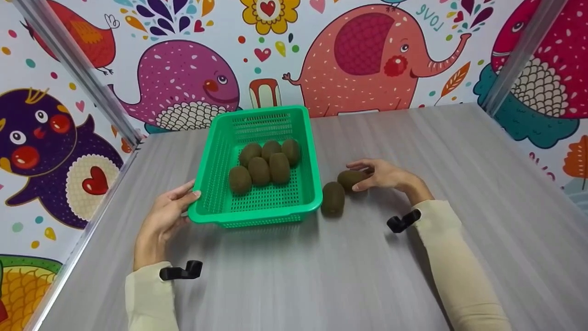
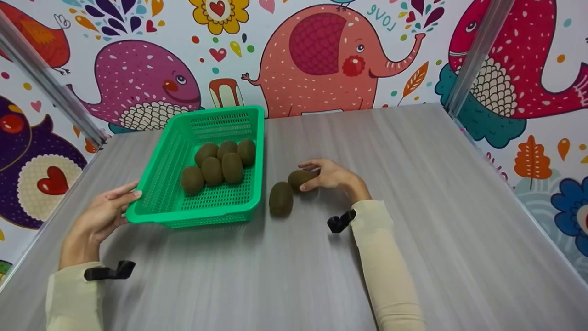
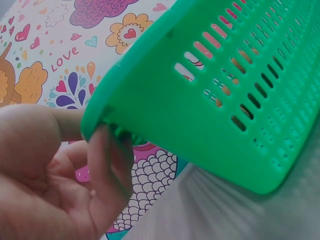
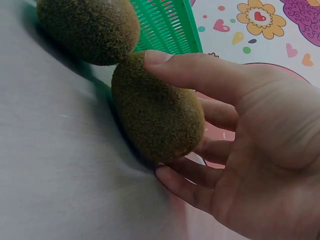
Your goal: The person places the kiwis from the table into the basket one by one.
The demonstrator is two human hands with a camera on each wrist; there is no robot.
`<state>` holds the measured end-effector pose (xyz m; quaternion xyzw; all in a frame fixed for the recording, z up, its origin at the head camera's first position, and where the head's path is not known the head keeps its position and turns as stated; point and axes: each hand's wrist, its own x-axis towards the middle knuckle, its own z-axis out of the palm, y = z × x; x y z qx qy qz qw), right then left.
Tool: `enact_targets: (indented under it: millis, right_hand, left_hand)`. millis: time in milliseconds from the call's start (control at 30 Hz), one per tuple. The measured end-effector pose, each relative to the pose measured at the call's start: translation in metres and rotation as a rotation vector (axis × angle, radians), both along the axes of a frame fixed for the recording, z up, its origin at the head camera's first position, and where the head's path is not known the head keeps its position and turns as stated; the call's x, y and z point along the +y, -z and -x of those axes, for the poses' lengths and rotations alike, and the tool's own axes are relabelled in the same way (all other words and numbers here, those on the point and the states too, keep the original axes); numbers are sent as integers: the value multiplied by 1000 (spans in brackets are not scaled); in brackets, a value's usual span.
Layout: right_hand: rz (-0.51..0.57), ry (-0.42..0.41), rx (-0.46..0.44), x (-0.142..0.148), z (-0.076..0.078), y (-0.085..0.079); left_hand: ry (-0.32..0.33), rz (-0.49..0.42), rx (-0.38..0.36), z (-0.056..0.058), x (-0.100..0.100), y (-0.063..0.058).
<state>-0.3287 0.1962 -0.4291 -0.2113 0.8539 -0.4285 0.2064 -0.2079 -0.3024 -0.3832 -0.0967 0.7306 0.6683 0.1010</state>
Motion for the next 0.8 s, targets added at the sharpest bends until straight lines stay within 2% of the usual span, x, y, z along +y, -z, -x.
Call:
enact_targets:
  millis: [333, 800]
  right_hand:
    - [-51, -16, 15, -1, 1, 0]
    - [-40, 52, 12, 0, 0, -1]
  left_hand:
    - [5, -13, 1, 0, 0, -1]
    - [1, -7, 7, 0, 0, 0]
